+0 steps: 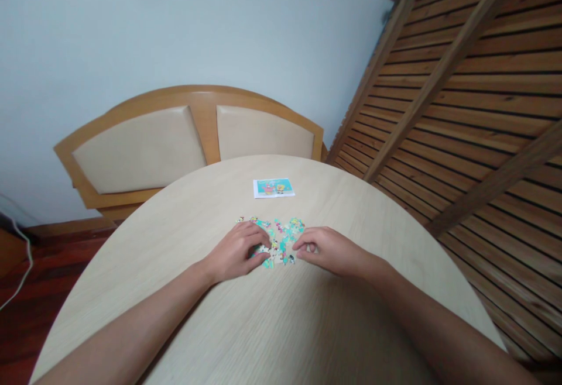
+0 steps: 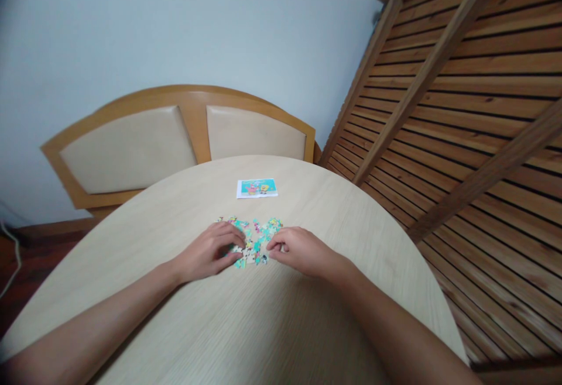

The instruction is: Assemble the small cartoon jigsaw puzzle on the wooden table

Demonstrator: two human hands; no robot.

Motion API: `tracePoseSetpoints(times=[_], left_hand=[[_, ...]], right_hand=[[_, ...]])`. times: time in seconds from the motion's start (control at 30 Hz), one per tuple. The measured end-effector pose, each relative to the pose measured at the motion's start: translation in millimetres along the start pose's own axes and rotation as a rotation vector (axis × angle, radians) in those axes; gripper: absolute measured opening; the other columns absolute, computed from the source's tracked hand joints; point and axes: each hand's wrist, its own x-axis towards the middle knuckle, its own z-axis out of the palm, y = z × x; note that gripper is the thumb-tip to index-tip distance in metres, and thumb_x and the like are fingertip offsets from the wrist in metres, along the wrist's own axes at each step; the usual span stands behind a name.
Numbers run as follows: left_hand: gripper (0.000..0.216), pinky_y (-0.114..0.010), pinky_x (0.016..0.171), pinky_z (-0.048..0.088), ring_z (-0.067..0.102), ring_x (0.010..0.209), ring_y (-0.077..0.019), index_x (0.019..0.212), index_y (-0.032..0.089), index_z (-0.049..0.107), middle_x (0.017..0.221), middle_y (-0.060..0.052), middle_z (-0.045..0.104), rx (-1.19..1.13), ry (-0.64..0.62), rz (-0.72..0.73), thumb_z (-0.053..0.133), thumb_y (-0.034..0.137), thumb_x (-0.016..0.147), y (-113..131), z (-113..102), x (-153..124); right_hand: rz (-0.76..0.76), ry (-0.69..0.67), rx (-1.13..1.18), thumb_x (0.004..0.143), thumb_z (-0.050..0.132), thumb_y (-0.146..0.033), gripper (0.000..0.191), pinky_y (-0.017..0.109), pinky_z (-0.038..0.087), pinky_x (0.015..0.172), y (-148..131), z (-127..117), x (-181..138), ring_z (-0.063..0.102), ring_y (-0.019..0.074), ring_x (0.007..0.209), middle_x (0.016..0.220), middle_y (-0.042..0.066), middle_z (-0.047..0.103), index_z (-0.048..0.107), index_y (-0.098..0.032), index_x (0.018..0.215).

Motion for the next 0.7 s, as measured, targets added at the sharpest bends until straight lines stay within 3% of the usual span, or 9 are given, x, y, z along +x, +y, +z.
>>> tracePoseSetpoints(times=[0.13,0.4,0.6,0.7], left_hand=[[0.013,-0.039,0.095,0.043,0.062,0.101,-0.022,0.102,0.023,0.065,0.103,-0.005,0.071,0.008,-0.004,0.002,0.058,0.032,0.096,0.2,-0.1,0.3],[0.016,-0.038,0.094,0.045,0.064,0.101,-0.0217,0.105,0.024,0.067,0.103,-0.005,0.072,0.054,0.043,-0.046,0.056,0.033,0.099,-0.7,-0.7,1.3],[0.018,-0.038,0.092,0.046,0.062,0.103,-0.0225,0.107,0.023,0.068,0.108,-0.006,0.07,0.075,0.049,-0.072,0.055,0.034,0.1,-2.1,0.3,0.7],[0.017,-0.038,0.089,0.047,0.063,0.099,-0.0226,0.104,0.023,0.068,0.103,-0.005,0.07,0.09,0.064,-0.093,0.057,0.035,0.1,-4.1,0.6,0.7]], right_hand=[[-0.019,0.095,-0.072,0.091,0.063,-0.029,0.022,0.028,0.048,0.078,1.4,5.8,1.5,0.066,0.0187,0.087,0.098,0.006,0.073,0.075,-0.02,0.108],[-0.011,0.113,-0.187,0.093,0.062,-0.031,0.03,0.033,0.048,0.092,5.1,8.7,1.7,0.064,0.0226,0.103,0.107,0.009,0.068,0.073,-0.019,0.118],[0.022,0.169,-0.145,0.09,0.067,-0.028,0.018,0.032,0.047,0.092,5.0,10.8,4.1,0.064,0.0221,0.102,0.105,0.009,0.069,0.076,-0.019,0.102],[0.065,0.177,-0.114,0.088,0.068,-0.025,0.011,0.03,0.046,0.084,3.1,10.9,6.3,0.065,0.0202,0.094,0.098,0.007,0.071,0.075,-0.018,0.093]])
